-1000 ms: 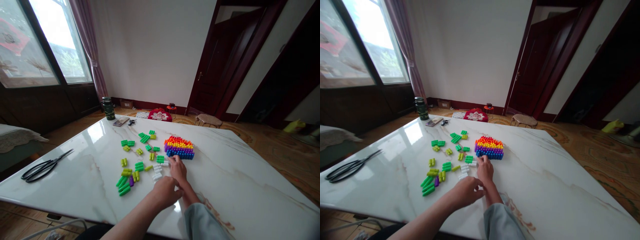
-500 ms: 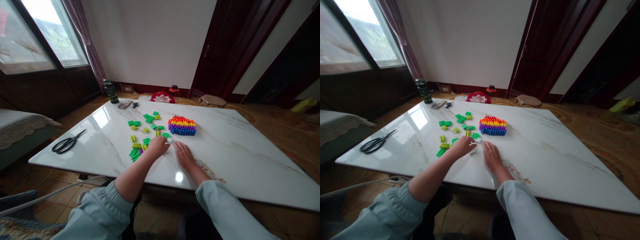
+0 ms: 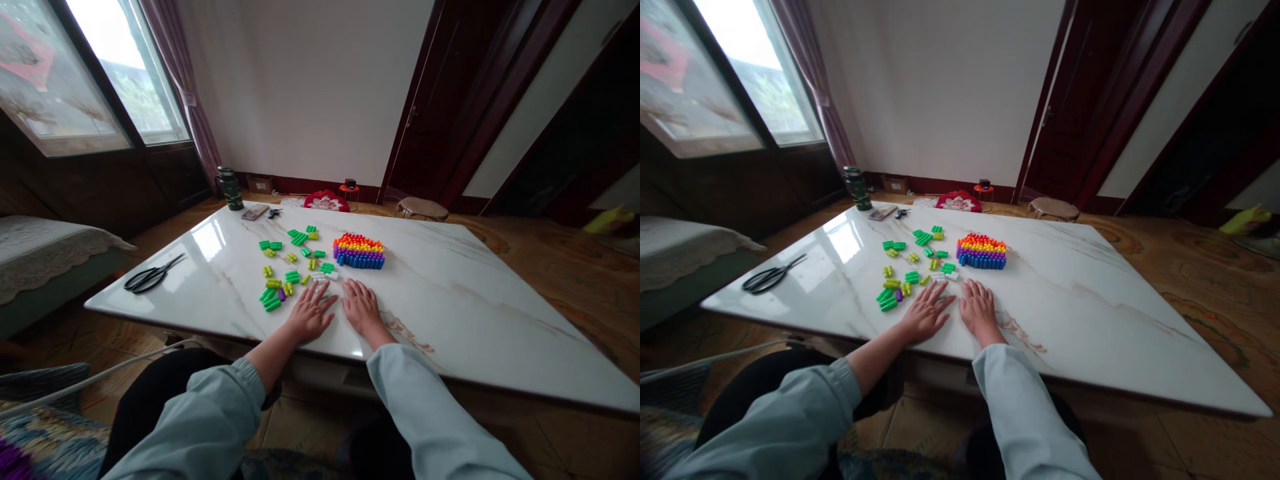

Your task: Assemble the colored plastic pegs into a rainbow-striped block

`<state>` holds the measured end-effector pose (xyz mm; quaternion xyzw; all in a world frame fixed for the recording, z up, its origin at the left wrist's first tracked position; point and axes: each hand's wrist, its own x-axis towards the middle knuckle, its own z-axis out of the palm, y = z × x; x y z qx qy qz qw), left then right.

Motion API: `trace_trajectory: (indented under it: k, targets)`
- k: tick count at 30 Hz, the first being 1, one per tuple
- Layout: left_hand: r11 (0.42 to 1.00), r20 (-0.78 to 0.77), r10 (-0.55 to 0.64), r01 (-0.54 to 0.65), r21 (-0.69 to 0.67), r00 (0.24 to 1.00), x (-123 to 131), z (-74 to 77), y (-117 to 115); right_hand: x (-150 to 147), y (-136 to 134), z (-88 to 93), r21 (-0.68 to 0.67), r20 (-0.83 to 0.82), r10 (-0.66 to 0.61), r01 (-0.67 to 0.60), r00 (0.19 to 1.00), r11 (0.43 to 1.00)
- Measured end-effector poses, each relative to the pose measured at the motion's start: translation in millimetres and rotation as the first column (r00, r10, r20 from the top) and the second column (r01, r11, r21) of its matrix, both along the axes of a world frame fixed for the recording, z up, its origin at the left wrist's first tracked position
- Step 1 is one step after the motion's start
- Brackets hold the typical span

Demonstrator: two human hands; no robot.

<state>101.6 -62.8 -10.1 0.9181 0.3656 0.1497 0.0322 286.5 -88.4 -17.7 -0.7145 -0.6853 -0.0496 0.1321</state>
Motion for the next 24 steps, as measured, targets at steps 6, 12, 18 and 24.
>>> trace_trajectory:
  k: [6,12,18,24]
  targets:
    - [0.999,-0.011,0.010,-0.009,0.033,1.000,1.4,0.8,0.6,0.2,0.6,-5.5,0.051,-0.024,0.019,-0.018,1.000,0.999]
    - [1.000,0.038,-0.011,0.010,0.027,0.999,0.9,1.1,-0.7,1.3,-1.2,-9.0,0.038,-0.002,0.009,-0.009,1.000,0.999]
    - [0.999,0.090,-0.015,0.018,-0.039,0.996,-0.4,6.5,-0.1,2.7,-1.6,-3.8,0.037,0.036,0.027,-0.028,0.999,0.999]
    - [0.992,0.222,0.013,0.016,-0.125,0.975,-4.3,8.9,1.7,5.1,1.0,-4.4,0.042,0.047,0.030,-0.031,0.998,0.999]
